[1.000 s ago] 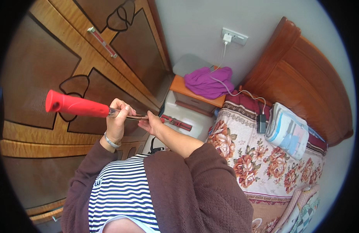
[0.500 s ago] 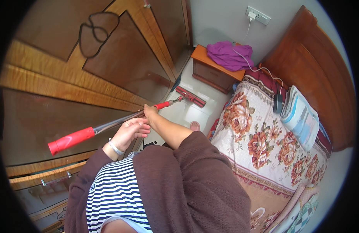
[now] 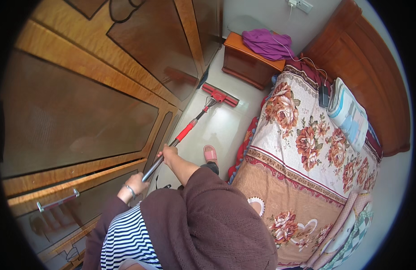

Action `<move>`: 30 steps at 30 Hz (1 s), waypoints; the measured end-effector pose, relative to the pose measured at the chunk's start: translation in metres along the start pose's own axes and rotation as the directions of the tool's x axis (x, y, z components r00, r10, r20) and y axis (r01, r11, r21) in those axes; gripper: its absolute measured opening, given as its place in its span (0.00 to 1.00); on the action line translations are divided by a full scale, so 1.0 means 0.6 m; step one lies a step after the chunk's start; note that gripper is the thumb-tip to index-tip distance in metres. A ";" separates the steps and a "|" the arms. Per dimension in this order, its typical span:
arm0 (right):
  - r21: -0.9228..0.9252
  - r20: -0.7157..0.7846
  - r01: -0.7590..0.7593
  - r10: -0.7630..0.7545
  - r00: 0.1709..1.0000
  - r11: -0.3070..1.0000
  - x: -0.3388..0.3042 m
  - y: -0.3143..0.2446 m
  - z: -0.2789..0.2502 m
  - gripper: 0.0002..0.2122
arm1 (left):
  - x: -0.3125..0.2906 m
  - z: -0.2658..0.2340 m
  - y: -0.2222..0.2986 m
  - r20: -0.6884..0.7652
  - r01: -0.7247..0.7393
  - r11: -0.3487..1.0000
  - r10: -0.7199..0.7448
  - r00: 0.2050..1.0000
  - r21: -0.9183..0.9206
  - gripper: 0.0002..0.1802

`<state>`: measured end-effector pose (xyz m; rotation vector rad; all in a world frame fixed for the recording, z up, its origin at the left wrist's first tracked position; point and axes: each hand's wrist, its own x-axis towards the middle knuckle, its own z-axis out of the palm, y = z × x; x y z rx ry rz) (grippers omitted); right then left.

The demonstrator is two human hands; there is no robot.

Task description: The person mops the tiled floor in a bedroom using a red mop. They move the mop back and forth across the floor, navigating around furniture and a step ladder. At one point, they briefly reach up to adjust the camera before resuming mopping.

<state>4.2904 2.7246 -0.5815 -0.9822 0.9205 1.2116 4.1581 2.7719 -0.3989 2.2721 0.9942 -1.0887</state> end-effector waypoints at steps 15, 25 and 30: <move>-0.155 -0.357 0.228 -0.269 0.894 0.961 0.024 -0.145 -0.108 0.11 | 0.034 -0.027 0.141 0.050 -0.085 0.996 0.085 0.995 -0.009 0.17; 0.010 -0.414 0.298 -0.268 0.870 0.954 0.073 -0.234 -0.132 0.10 | 0.134 -0.040 0.210 -0.003 -0.145 0.985 0.146 0.989 0.095 0.19; -0.071 -0.428 0.262 -0.267 0.864 0.962 0.094 -0.231 -0.110 0.12 | 0.141 -0.029 0.189 -0.005 -0.136 0.990 0.136 0.991 0.040 0.19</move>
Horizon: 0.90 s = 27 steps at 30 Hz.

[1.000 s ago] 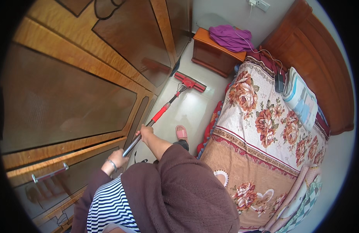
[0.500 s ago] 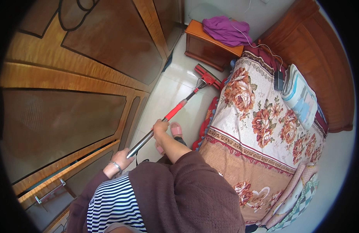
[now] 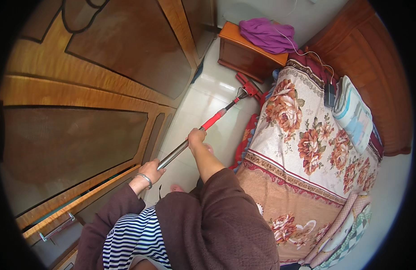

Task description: The person mops the tiled floor in a bedroom using a red mop. They move the mop back and forth across the floor, navigating around furniture and a step ladder. At one point, they briefly reach up to adjust the camera before resuming mopping.

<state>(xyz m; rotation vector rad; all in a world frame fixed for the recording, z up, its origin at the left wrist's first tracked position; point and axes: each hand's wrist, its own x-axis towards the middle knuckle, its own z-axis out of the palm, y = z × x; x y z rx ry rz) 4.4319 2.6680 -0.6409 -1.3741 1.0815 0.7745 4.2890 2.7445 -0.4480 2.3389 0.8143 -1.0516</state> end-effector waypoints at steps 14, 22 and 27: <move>-0.274 0.096 -0.054 0.084 0.992 0.960 -0.097 0.376 -0.003 0.15 | -0.204 0.242 -0.299 0.045 0.009 0.985 -0.001 0.999 -0.174 0.15; -0.341 0.334 -0.141 0.260 0.906 0.929 -0.272 0.666 -0.052 0.10 | -0.452 0.288 -0.486 0.205 0.139 0.964 -0.092 0.974 -0.226 0.13; -0.453 0.229 -0.123 0.249 0.941 0.883 -0.354 0.670 -0.070 0.13 | -0.493 0.301 -0.518 0.182 0.122 0.976 -0.089 0.979 -0.178 0.14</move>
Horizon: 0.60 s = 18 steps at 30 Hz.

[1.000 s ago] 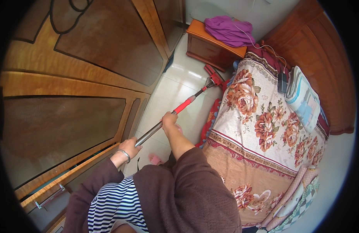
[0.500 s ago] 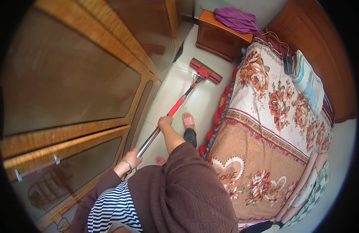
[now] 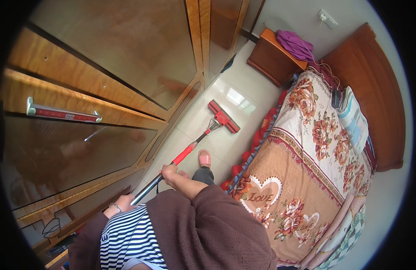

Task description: The person mops the tiled floor in a bedroom using a red mop. They move the mop back and forth across the floor, navigating around furniture and a step ladder. At one point, they briefly reach up to adjust the camera before resuming mopping.

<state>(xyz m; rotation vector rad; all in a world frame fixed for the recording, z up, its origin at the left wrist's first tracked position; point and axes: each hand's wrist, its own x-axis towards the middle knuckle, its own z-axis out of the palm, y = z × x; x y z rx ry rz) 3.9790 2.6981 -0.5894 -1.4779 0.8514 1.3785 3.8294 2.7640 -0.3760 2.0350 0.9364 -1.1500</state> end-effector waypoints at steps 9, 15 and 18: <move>-0.229 -0.288 0.428 -0.481 0.828 0.874 0.160 -0.285 -0.114 0.14 | 0.244 -0.071 0.220 -0.142 -0.126 0.973 0.100 0.985 -0.194 0.12; 0.084 -0.152 0.390 -0.375 0.915 0.917 0.186 -0.400 -0.132 0.16 | 0.328 -0.108 0.286 -0.122 -0.130 0.985 0.117 0.986 -0.111 0.19; 0.048 -0.110 0.320 -0.313 0.943 0.946 0.176 -0.377 -0.110 0.18 | 0.306 -0.102 0.262 -0.156 -0.145 0.986 0.131 0.979 -0.082 0.24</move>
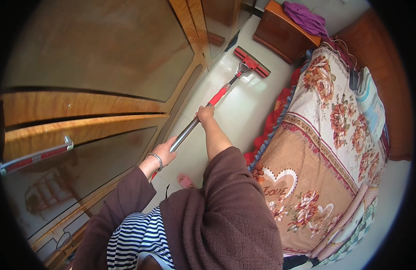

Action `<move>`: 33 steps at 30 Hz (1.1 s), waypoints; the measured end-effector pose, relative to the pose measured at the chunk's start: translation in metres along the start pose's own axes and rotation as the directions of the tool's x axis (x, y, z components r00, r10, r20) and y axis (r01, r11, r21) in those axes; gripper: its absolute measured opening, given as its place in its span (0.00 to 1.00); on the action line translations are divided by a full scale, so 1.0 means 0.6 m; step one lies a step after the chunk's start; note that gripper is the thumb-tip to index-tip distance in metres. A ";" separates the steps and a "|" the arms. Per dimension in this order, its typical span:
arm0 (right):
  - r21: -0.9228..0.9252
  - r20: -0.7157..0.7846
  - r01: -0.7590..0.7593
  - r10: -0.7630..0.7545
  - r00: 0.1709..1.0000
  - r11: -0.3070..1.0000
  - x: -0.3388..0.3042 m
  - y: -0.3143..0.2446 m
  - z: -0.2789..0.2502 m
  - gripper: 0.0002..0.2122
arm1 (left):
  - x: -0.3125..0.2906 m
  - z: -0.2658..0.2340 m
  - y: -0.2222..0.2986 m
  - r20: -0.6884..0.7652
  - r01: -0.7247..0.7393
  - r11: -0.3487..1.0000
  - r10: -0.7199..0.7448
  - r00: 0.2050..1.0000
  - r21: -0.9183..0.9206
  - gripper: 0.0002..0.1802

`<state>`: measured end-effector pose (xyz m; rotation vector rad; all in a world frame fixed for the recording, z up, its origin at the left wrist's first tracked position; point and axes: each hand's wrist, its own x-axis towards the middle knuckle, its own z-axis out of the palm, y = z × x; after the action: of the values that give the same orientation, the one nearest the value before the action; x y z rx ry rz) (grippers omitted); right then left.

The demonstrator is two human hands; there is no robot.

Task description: The person mops the tiled floor in a bedroom using a red mop. They move the mop back and forth across the floor, navigating around furniture and a step ladder. At one point, they briefly reach up to adjust the camera before resuming mopping.

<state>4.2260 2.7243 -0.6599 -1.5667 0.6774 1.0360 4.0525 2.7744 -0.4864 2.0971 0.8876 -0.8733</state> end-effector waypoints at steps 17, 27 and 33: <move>-0.698 0.265 0.308 -0.167 0.950 0.646 -0.319 0.615 0.117 0.11 | -0.480 0.196 -0.425 0.139 0.068 0.968 -0.035 0.990 -0.242 0.18; -0.030 0.137 -0.228 0.230 0.963 0.973 -0.437 0.571 0.065 0.18 | -0.517 0.154 -0.423 0.192 -0.022 0.997 0.037 0.981 -0.079 0.25; -0.235 -0.166 0.198 -0.240 0.956 0.951 -0.162 0.376 -0.053 0.07 | -0.246 0.162 -0.193 0.194 0.005 0.981 0.033 0.980 -0.193 0.27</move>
<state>3.9983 2.6280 -0.6780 -1.9045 0.5160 0.8180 3.8519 2.7120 -0.4618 1.8141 0.8174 -0.9304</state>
